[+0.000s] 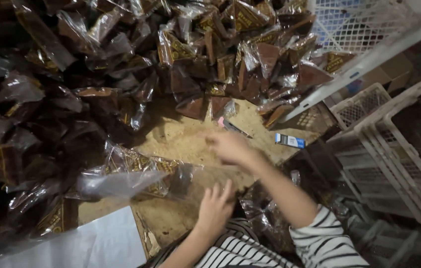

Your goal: Packaging individually wrapped triangular bread pieces into larger plastic bags.

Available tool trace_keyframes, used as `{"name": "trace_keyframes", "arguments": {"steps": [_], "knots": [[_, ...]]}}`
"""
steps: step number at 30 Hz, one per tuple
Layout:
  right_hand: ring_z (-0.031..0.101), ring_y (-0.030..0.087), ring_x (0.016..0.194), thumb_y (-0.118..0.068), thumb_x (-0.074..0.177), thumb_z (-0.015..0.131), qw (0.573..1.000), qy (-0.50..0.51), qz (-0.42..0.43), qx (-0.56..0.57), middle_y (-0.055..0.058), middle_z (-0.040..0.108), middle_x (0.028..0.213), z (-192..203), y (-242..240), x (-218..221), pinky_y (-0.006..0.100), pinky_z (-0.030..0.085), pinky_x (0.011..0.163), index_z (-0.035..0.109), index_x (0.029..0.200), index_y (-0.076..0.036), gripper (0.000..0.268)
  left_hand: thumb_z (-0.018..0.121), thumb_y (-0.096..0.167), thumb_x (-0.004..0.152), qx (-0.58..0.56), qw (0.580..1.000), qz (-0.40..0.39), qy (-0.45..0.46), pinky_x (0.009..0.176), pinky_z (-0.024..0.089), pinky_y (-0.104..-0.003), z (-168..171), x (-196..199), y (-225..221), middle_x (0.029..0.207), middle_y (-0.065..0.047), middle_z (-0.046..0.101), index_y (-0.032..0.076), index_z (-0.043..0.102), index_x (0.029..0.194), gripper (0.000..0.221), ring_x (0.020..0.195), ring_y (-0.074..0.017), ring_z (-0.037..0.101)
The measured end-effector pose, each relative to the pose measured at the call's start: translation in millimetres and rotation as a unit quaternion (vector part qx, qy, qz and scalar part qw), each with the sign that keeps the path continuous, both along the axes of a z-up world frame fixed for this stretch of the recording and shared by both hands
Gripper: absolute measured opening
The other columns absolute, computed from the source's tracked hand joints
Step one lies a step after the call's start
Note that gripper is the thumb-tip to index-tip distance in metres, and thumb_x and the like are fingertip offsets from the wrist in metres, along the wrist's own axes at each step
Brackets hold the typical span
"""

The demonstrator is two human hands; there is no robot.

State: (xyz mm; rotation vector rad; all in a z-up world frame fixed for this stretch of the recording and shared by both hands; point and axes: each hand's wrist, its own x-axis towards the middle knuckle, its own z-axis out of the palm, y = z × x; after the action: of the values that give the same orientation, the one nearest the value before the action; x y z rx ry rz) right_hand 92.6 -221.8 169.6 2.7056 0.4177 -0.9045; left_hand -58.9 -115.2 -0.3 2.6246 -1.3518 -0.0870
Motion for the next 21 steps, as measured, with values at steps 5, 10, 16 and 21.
{"name": "trace_keyframes", "arguments": {"steps": [5,10,16,21], "knots": [[0.04,0.022,0.143,-0.027,0.095,0.035,0.607,0.091,-0.466,0.637,0.009,0.052,0.147,-20.6,-96.3,-34.0,0.042,0.029,0.118,0.059,0.129,-0.006,0.047,0.062,0.0,0.077,-0.162,0.971,0.13,-0.121,0.06,0.046,-0.039,6.1,16.8,18.9,0.099,-0.022,0.056,0.001,0.066,0.081,0.006,0.075,-0.0339,0.049],[0.053,0.032,0.125,-0.011,0.082,0.065,0.393,0.448,-0.34,0.728,0.02,0.049,0.138,-73.4,-107.9,-92.7,0.043,0.051,0.105,0.049,0.135,0.001,0.056,0.056,-0.003,0.079,-0.126,0.975,0.161,-0.082,0.063,0.05,-0.036,-4.0,17.1,20.6,0.096,-0.019,0.057,0.001,0.063,0.093,0.017,0.08,-0.0323,0.055],[0.036,0.022,0.138,-0.015,0.089,0.048,0.634,0.284,-0.367,0.619,0.007,0.036,0.153,-100.1,-67.3,-108.5,0.04,0.035,0.113,0.036,0.145,-0.009,0.058,0.066,0.007,0.083,0.0,0.99,0.137,-0.043,0.063,0.059,-0.033,22.7,-8.0,11.4,0.131,-0.02,0.053,-0.001,0.053,0.138,0.057,0.094,-0.0265,0.059],[0.06,0.033,0.101,0.002,0.093,0.051,0.309,0.055,-0.763,0.565,0.021,0.064,0.121,-35.5,15.1,-122.4,0.037,0.052,0.084,0.058,0.131,0.002,0.039,0.079,0.019,0.083,0.025,0.996,0.086,-0.024,0.087,0.058,-0.043,29.1,-17.8,21.0,0.148,-0.016,0.046,0.015,0.075,0.122,0.04,0.101,-0.0216,0.059]]}}
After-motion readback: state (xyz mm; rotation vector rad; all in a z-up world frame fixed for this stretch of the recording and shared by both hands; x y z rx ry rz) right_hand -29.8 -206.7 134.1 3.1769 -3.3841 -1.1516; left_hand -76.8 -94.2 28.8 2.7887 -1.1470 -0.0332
